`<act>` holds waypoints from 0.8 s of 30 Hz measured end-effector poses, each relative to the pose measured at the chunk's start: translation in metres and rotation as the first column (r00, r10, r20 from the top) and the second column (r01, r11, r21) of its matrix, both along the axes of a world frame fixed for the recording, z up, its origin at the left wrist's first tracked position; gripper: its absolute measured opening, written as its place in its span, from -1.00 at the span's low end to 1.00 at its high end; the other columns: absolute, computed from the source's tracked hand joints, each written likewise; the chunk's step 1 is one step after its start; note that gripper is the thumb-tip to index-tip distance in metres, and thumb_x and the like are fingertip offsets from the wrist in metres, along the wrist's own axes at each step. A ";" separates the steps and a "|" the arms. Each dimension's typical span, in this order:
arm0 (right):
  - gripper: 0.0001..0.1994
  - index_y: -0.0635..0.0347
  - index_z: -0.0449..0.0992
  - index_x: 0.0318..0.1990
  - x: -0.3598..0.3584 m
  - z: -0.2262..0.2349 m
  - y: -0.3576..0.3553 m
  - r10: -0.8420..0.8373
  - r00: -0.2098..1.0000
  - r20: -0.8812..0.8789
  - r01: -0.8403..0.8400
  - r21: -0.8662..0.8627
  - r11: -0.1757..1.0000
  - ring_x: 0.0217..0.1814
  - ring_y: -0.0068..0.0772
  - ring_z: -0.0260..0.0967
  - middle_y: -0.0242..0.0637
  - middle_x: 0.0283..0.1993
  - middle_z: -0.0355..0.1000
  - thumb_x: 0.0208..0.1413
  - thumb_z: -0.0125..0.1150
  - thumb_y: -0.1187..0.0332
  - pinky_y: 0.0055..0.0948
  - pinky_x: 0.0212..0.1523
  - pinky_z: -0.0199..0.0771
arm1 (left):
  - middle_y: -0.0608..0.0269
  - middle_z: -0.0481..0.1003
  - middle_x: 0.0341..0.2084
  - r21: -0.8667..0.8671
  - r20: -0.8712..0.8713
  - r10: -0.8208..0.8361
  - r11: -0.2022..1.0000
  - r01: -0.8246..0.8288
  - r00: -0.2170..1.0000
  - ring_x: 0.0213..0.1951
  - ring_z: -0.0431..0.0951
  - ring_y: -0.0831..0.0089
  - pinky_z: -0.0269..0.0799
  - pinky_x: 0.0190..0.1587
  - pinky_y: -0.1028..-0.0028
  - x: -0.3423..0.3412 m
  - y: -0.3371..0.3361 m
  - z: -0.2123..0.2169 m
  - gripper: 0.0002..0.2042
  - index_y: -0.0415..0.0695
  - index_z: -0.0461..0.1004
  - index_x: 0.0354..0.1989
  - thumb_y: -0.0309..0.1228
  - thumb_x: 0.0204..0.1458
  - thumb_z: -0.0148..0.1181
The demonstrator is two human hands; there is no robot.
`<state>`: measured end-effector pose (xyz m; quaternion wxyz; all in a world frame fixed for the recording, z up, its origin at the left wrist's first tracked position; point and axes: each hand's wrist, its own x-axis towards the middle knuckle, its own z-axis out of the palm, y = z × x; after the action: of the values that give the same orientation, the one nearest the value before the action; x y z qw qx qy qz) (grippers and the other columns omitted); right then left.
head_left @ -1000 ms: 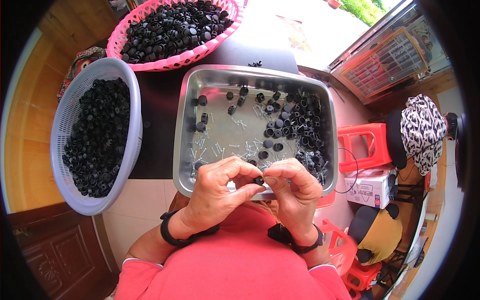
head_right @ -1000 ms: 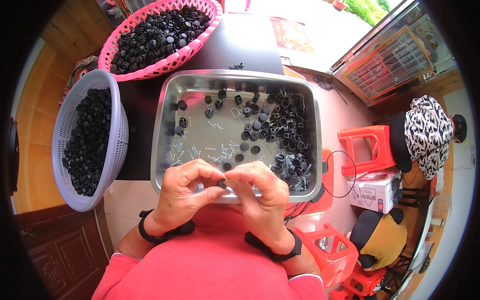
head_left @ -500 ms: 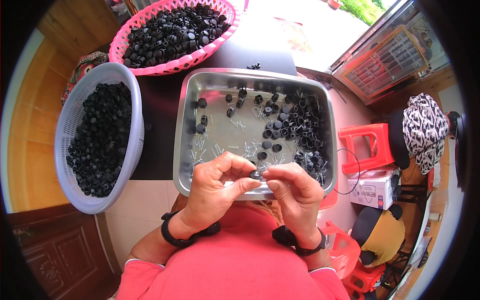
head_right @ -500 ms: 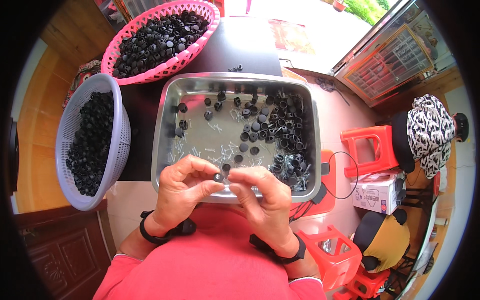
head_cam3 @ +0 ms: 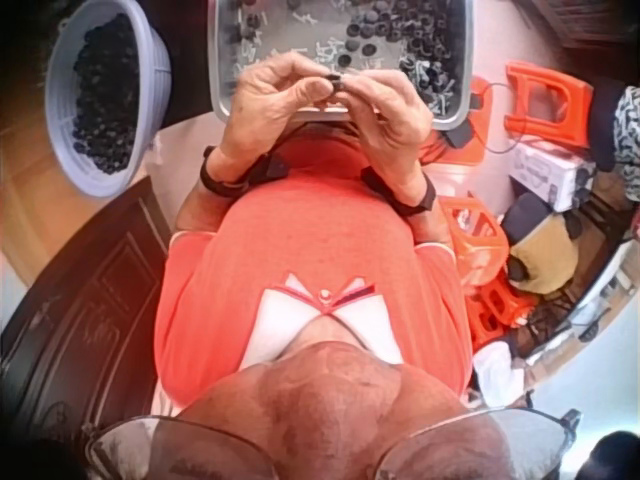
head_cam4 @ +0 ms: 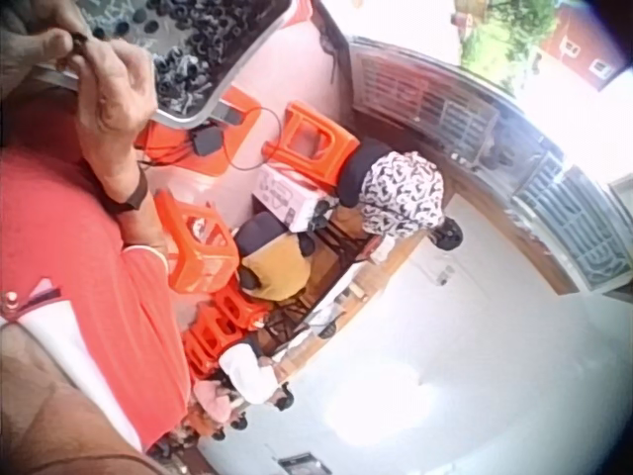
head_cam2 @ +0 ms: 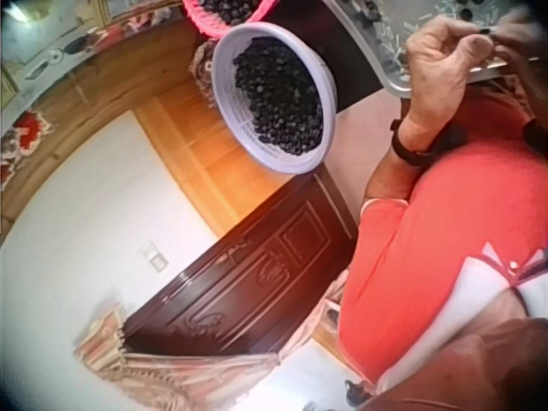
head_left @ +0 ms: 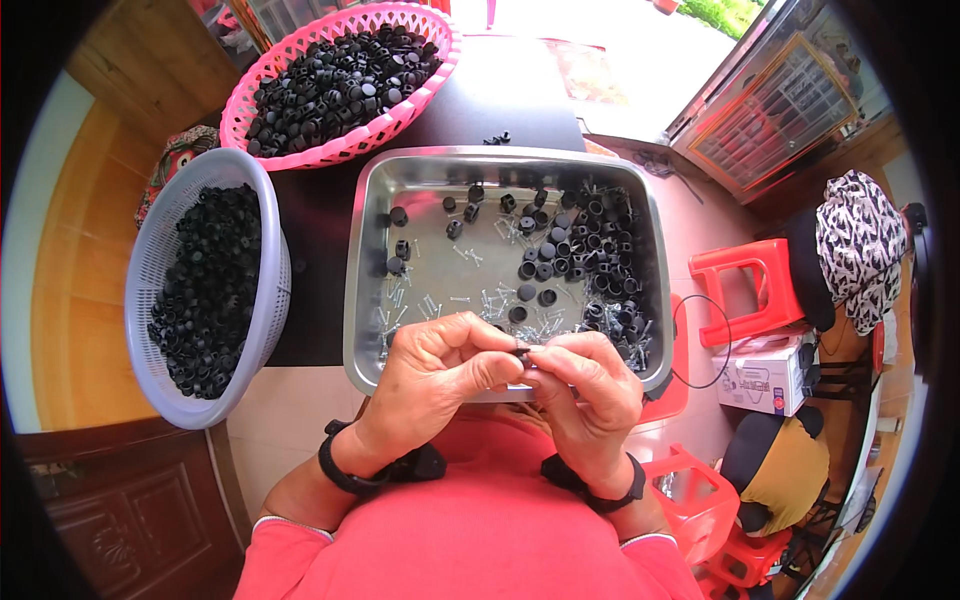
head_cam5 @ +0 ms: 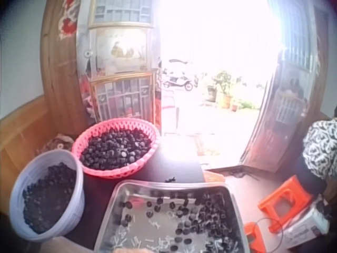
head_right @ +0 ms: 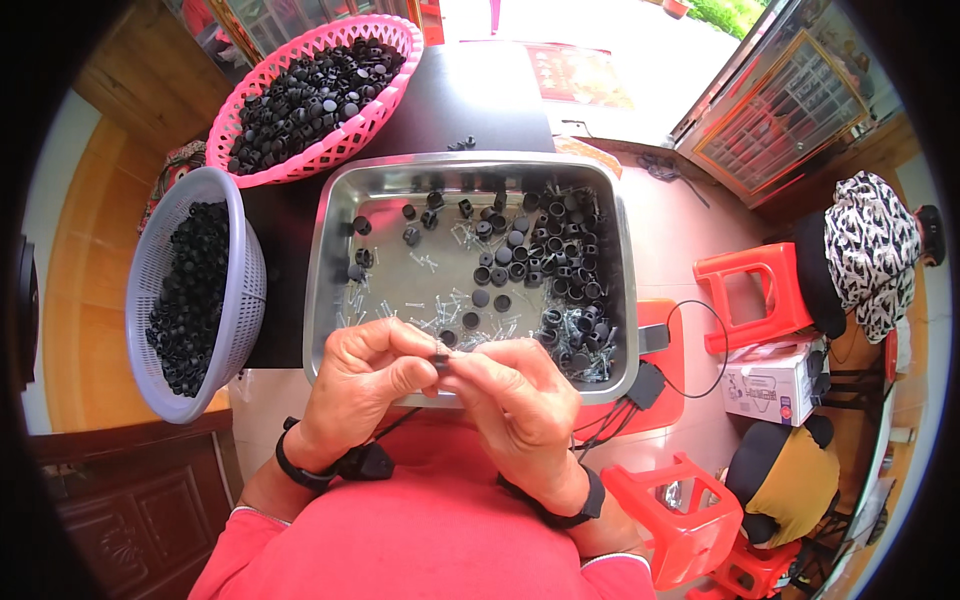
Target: Manually assembling or sorting small black plastic mechanical components from a tray.
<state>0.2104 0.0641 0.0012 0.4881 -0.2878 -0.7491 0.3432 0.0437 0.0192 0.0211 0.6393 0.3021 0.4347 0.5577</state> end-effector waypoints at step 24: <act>-0.71 0.25 0.52 -0.17 0.013 -0.005 0.000 -0.081 0.982 -0.173 0.069 -0.078 0.995 -0.33 -0.37 0.48 -0.17 -0.30 0.49 -0.09 0.26 0.70 -0.50 -0.39 0.50 | 0.23 0.51 -0.40 0.003 -0.121 -0.081 0.997 0.082 0.989 -0.41 0.44 0.58 0.39 -0.31 0.58 0.019 0.016 0.001 -0.91 -0.29 0.49 -0.28 -0.52 0.12 0.13</act>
<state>0.2237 0.0643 -0.0036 0.5542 -0.3018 -0.6789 0.3753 0.0629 0.0349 0.0224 0.6328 0.3556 0.4576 0.5134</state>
